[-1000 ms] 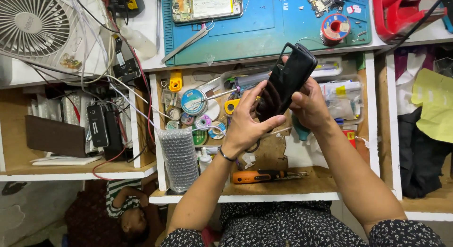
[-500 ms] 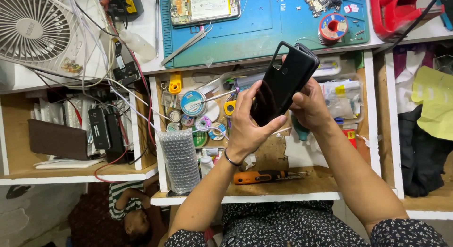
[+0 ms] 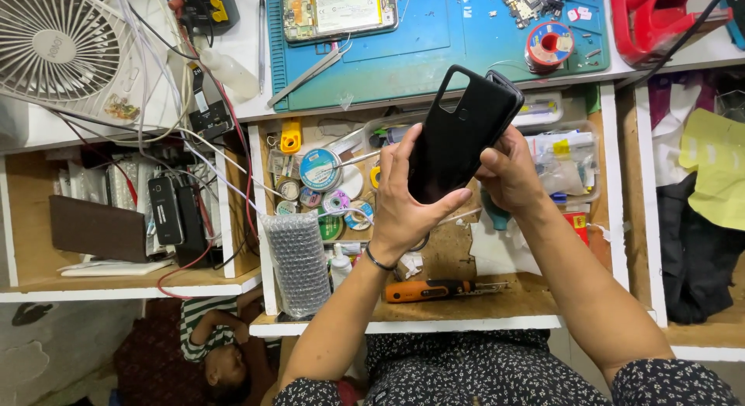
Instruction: Disassembling a smartphone to access internal components like the battery and motherboard.
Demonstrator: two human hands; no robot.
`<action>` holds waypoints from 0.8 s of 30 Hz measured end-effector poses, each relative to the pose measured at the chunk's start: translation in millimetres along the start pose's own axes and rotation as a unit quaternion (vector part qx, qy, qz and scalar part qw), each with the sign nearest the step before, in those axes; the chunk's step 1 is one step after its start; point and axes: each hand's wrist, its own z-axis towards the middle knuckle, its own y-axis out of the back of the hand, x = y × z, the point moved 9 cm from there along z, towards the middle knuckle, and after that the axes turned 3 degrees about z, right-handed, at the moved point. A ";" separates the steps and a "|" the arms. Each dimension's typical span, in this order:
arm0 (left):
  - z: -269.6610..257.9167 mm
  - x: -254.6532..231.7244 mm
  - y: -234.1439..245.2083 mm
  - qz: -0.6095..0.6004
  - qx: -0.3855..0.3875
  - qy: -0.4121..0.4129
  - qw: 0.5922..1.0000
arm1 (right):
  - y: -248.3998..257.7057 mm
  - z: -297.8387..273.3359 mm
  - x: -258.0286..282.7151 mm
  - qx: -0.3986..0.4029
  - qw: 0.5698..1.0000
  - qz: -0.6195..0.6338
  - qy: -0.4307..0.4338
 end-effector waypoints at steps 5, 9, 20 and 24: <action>0.8 -1.2 0.0 -0.007 0.006 0.012 1.000 | 14.5 0.0 -9.8 0.005 1.000 -0.001 0.006; 0.9 -1.6 0.0 -0.005 0.004 0.017 1.000 | 21.8 0.3 -14.1 0.007 1.000 -0.010 0.006; 4.4 18.2 11.6 -0.112 -0.034 0.031 0.993 | -19.8 1.5 14.3 0.003 1.000 -0.010 -0.001; 3.8 -1.0 8.6 -0.217 0.000 -0.079 0.973 | -29.7 3.4 18.4 -0.002 1.000 0.004 -0.014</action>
